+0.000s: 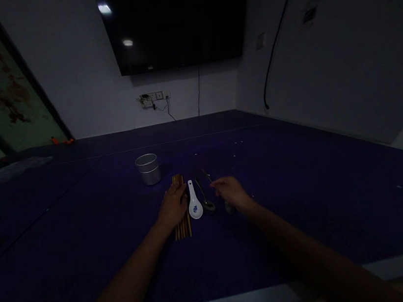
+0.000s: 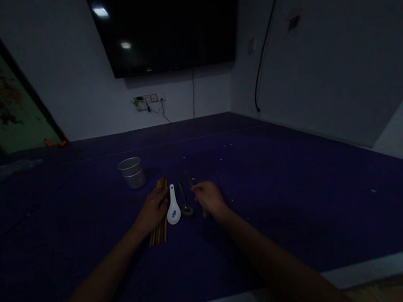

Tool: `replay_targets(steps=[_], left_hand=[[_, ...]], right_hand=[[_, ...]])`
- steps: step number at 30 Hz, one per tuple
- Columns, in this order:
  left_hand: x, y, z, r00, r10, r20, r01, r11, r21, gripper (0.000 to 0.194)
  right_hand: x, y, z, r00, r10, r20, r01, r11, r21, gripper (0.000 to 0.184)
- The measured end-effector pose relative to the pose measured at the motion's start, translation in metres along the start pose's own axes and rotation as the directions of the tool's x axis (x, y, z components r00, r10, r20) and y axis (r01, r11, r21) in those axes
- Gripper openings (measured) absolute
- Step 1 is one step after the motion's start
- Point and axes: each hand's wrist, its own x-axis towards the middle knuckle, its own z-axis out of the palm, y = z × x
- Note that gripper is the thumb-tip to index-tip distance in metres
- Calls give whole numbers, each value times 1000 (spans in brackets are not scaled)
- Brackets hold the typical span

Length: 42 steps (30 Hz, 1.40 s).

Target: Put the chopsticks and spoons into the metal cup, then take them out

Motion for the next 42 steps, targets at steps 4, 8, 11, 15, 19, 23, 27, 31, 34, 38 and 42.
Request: replay_targets(steps=[4, 8, 11, 15, 19, 23, 27, 31, 34, 38, 42], left_hand=[[1, 2, -1, 999, 30, 22, -31, 999, 14, 43], [1, 6, -5, 999, 34, 25, -35, 998, 54, 42], [-1, 8, -8, 1000, -12, 6, 11, 995, 99, 41], [-1, 5, -9, 999, -45, -23, 48, 990, 135, 40], [0, 0, -11, 998, -47, -41, 53, 988, 144, 38], [0, -2, -14, 998, -45, -38, 50, 987, 155, 37], [0, -2, -16, 999, -45, -25, 48, 988, 145, 38], [-2, -1, -17, 998, -47, -35, 51, 990, 134, 40], [-3, 0, -18, 998, -39, -52, 46, 989, 138, 40], [-3, 3, -20, 997, -47, -62, 55, 989, 135, 37], [-2, 11, -23, 984, -2, -178, -7, 999, -50, 33]], right_hand=[[2, 6, 3, 997, -26, 67, 30, 997, -65, 20], [-3, 2, 4, 995, 40, 89, -36, 998, -44, 21], [-7, -3, 3, 993, 71, 96, -70, 997, -9, 20], [-10, -6, 3, 995, 37, 92, -38, 999, 9, 19], [-10, -4, 3, 997, 25, 72, -30, 997, 71, 18], [-11, -4, 3, 998, 28, 63, -36, 992, 122, 16], [-11, -5, 3, 998, 40, 53, -48, 987, 153, 15], [-13, -8, 4, 997, 54, 58, -63, 985, 158, 15], [-14, -8, 4, 996, 52, 70, -62, 986, 156, 14], [-14, -8, 4, 995, 54, 80, -66, 986, 153, 15], [-13, -8, 4, 994, 58, 94, -72, 987, 146, 15]])
